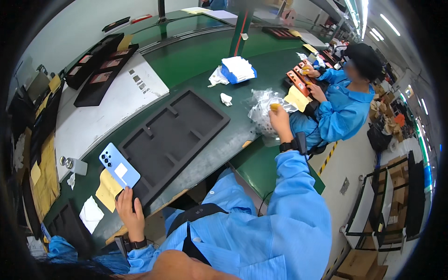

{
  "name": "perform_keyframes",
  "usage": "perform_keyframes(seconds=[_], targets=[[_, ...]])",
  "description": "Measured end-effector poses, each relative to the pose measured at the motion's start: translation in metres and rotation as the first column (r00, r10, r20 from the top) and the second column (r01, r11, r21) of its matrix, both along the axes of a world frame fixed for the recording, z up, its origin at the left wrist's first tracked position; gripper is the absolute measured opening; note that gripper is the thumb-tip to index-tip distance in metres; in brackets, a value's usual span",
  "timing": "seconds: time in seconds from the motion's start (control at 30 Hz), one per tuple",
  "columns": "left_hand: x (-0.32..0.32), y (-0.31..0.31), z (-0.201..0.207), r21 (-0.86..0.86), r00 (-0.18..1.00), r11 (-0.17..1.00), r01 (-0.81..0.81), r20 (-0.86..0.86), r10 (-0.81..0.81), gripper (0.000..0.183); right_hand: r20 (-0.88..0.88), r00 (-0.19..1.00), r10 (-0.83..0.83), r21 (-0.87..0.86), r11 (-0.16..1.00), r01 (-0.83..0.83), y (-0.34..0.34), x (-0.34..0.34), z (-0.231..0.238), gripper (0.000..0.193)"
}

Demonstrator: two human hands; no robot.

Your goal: Cleaning and inspecting the rear panels and lenses of several mobile phones on a factory assembly line.

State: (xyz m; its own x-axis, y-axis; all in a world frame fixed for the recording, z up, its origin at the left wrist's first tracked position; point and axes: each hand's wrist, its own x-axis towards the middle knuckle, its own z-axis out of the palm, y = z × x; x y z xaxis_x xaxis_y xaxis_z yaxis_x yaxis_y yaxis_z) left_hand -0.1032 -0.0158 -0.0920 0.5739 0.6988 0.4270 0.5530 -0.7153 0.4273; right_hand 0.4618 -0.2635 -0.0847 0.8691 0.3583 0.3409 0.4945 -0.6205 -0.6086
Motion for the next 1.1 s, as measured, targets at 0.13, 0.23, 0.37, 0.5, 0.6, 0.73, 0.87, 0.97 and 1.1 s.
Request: perform_keyframes(seconds=[0.13, 0.23, 0.37, 0.5, 0.6, 0.73, 0.87, 0.97, 1.1], targets=[[0.002, -0.001, 0.003, -0.006, 0.999, 0.999, -0.038, 0.010, 0.038, 0.035, 0.152, 0.978, -0.142, 0.015, 0.990, 0.141, 0.017, -0.027, 0.042, 0.028], [0.004, -0.004, 0.008, -0.013, 0.998, 0.998, -0.056, -0.010, 0.056, 0.034, 0.404, 0.913, -0.050, 0.091, 0.996, 0.014, 0.051, -0.060, 0.055, 0.027], [0.012, -0.004, 0.019, 0.030, 0.980, 0.993, -0.118, -0.156, 0.121, 0.035, 0.447, 0.878, 0.175, -0.066, 0.985, -0.162, 0.123, -0.071, 0.036, 0.027], [0.026, -0.006, 0.026, 0.035, 0.985, 0.996, -0.085, -0.150, 0.089, 0.039, 0.308, 0.929, 0.205, -0.389, 0.918, -0.074, 0.172, -0.065, 0.004, 0.027], [0.033, -0.003, 0.033, -0.010, 0.976, 0.997, -0.075, -0.205, 0.071, 0.047, 0.400, 0.862, 0.312, -0.390, 0.909, -0.148, 0.180, -0.043, -0.007, 0.020], [0.036, 0.009, 0.035, -0.076, 0.980, 0.997, -0.008, -0.199, -0.007, 0.057, 0.233, 0.904, 0.358, -0.245, 0.921, -0.302, 0.183, -0.033, -0.009, 0.018], [0.038, 0.011, 0.038, -0.123, 0.984, 0.992, 0.007, -0.174, -0.029, 0.060, 0.303, 0.661, 0.686, -0.029, 0.701, -0.713, 0.242, -0.173, 0.071, 0.015], [0.037, 0.013, 0.039, -0.158, 0.983, 0.987, -0.007, -0.184, -0.023, 0.061, 0.368, 0.336, 0.867, -0.113, 0.400, -0.909, 0.298, -0.282, 0.073, 0.016], [0.035, 0.017, 0.036, -0.199, 0.986, 0.980, 0.019, -0.160, -0.052, 0.062, 0.412, -0.031, 0.911, -0.444, 0.170, -0.880, 0.354, -0.355, 0.034, 0.030]])
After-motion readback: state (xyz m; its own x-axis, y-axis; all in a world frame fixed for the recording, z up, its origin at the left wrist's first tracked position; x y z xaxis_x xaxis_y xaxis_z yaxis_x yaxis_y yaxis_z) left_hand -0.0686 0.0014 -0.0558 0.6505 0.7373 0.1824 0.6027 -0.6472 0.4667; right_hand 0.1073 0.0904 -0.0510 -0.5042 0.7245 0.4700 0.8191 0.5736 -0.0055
